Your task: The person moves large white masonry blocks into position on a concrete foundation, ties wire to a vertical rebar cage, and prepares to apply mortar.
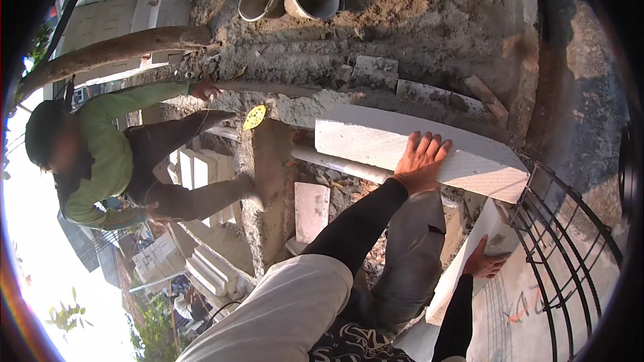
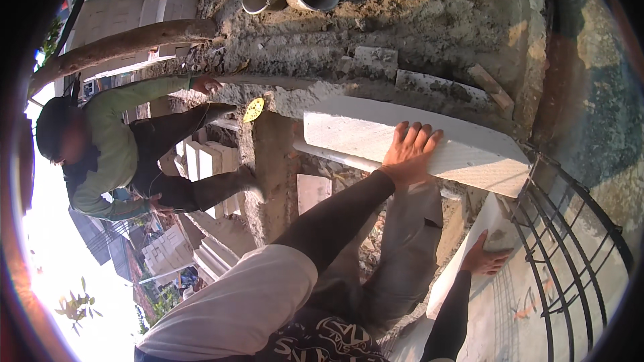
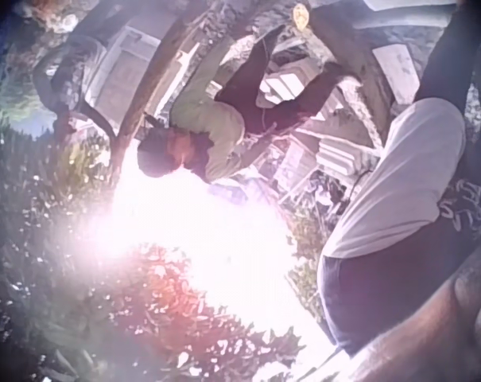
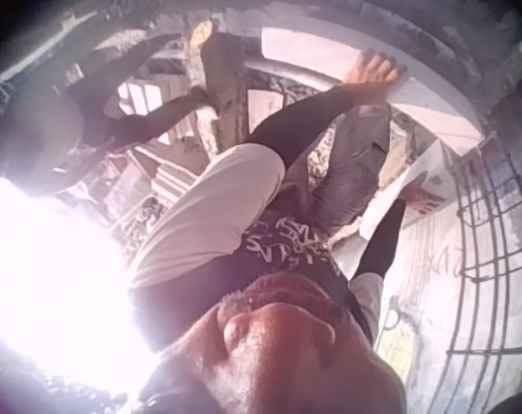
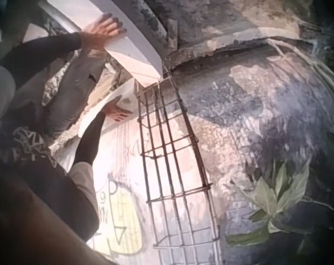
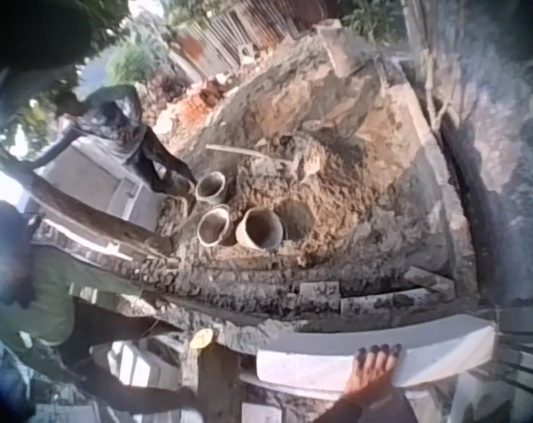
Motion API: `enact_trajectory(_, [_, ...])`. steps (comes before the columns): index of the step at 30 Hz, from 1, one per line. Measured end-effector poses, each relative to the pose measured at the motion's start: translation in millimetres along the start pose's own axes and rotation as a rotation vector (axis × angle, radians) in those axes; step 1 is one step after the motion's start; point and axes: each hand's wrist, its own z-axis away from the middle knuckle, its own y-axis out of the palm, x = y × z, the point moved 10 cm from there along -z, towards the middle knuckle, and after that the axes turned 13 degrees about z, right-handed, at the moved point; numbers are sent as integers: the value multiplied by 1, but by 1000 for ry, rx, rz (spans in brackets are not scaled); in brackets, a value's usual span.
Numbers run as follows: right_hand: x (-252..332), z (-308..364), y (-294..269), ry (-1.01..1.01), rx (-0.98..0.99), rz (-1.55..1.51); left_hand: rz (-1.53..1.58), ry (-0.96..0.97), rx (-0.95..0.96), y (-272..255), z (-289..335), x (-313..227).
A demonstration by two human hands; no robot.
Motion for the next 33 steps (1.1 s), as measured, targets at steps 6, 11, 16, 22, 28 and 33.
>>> enact_trajectory(6, [-4,-5,2,-1,-86,-50,-8,-8,-52,2,-3,-2])
enact_trajectory(11, [0,0,2,-14,-12,-26,-3,-27,-10,4,-2,2])
enact_trajectory(16, [6,4,-7,-28,20,6,-11,-48,19,5,0,9])
enact_trajectory(22, [-8,-9,-9,-33,26,-50,24,-23,7,13,-9,-5])
enact_trajectory(28, [9,-1,-5,-33,257,-218,-7,4,-104,-1,-3,7])
enact_trajectory(33, [-15,-10,-19,-43,399,-178,3,49,-113,5,-15,-12])
